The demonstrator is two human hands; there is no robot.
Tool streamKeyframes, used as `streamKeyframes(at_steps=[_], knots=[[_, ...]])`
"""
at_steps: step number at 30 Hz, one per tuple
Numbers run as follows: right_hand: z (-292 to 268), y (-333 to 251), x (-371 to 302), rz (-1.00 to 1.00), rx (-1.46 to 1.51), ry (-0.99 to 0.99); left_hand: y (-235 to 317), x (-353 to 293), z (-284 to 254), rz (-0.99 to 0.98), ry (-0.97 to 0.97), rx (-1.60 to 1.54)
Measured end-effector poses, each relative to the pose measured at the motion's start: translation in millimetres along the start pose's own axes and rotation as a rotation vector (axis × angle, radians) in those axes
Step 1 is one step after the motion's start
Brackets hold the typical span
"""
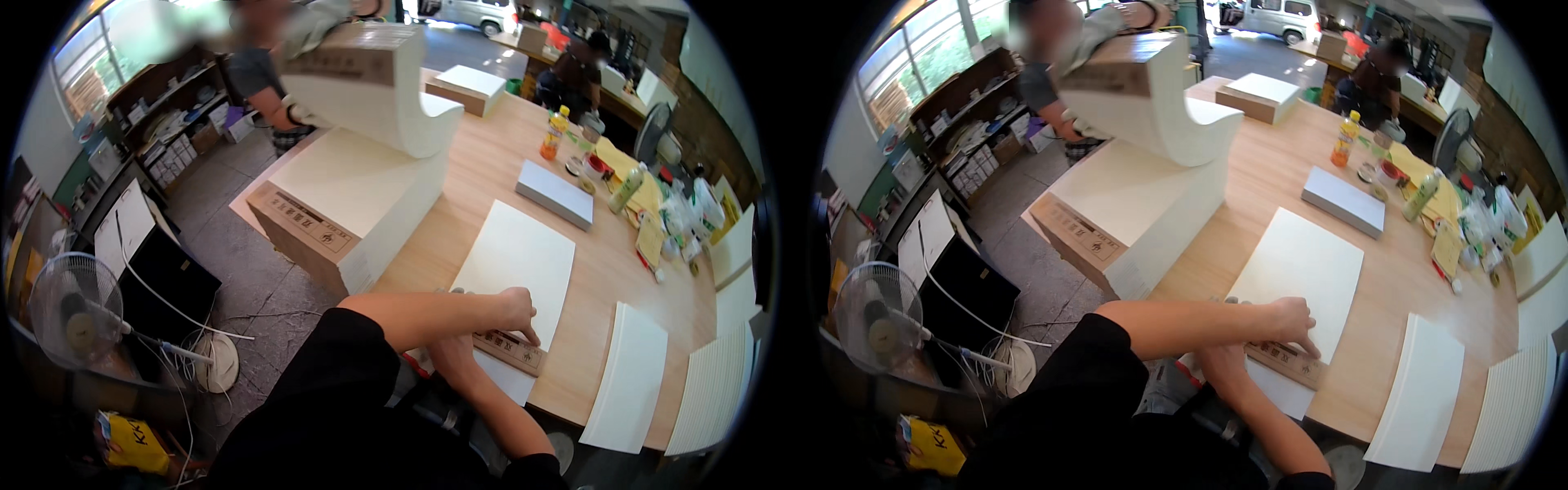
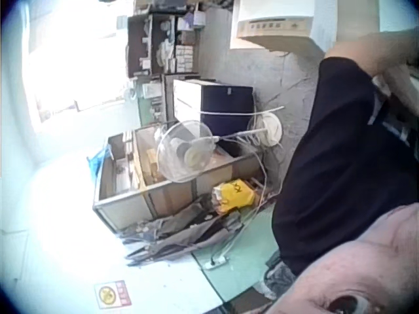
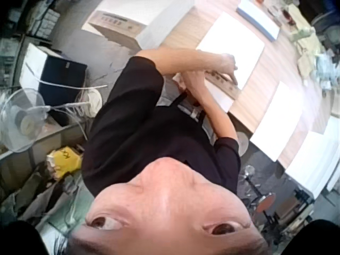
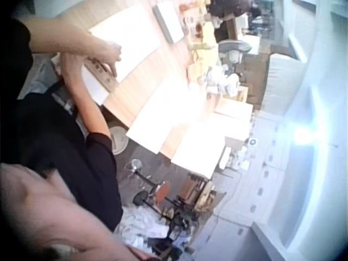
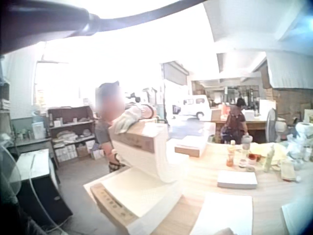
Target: The person folds white paper sheets in half, aligns them with a ruler, and stacks them into a growing pile. The person then uses a brush to apply glue to the folded spine of the stacked papers.
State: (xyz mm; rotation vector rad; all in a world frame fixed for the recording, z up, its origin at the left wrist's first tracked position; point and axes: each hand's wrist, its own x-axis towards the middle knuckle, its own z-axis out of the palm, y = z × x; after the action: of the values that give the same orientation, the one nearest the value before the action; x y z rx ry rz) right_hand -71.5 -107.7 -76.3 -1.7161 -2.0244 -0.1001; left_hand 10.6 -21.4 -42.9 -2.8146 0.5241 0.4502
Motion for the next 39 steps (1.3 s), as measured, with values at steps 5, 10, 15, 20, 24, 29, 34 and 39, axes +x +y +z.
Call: streamKeyframes(at_steps=[5, 10, 15, 20, 24, 29, 34, 39], knots=[[-5, 5, -18, -0.022, -0.224, 0.042, -4, -6, 0, -0.012, 0.052, 0.005], [-134, 86, -157, -0.051, -0.344, -0.153, 3, -18, -8, -0.030, 0.104, 0.010], [-146, 123, -230, 0.434, -0.165, 0.160, 32, -83, 4, -0.244, 0.263, -0.070], [-133, 142, -218, 0.619, 0.125, 0.313, 50, -124, 50, -0.208, 0.683, -0.355], [-156, 155, -200, 0.728, 0.138, 0.509, 32, -109, 32, -0.228, 0.608, -0.022], [-168, 128, -102, 1.276, 1.437, 0.213, -27, -123, -62, -0.474, 0.572, 0.093], [-84, 131, -49, 0.959, 1.980, 0.823, -16, -226, -159, -0.352, 0.829, 0.382], [-113, 50, 72, 0.566, 1.858, 0.464, 4, -350, -63, -0.785, 1.100, 0.448]])
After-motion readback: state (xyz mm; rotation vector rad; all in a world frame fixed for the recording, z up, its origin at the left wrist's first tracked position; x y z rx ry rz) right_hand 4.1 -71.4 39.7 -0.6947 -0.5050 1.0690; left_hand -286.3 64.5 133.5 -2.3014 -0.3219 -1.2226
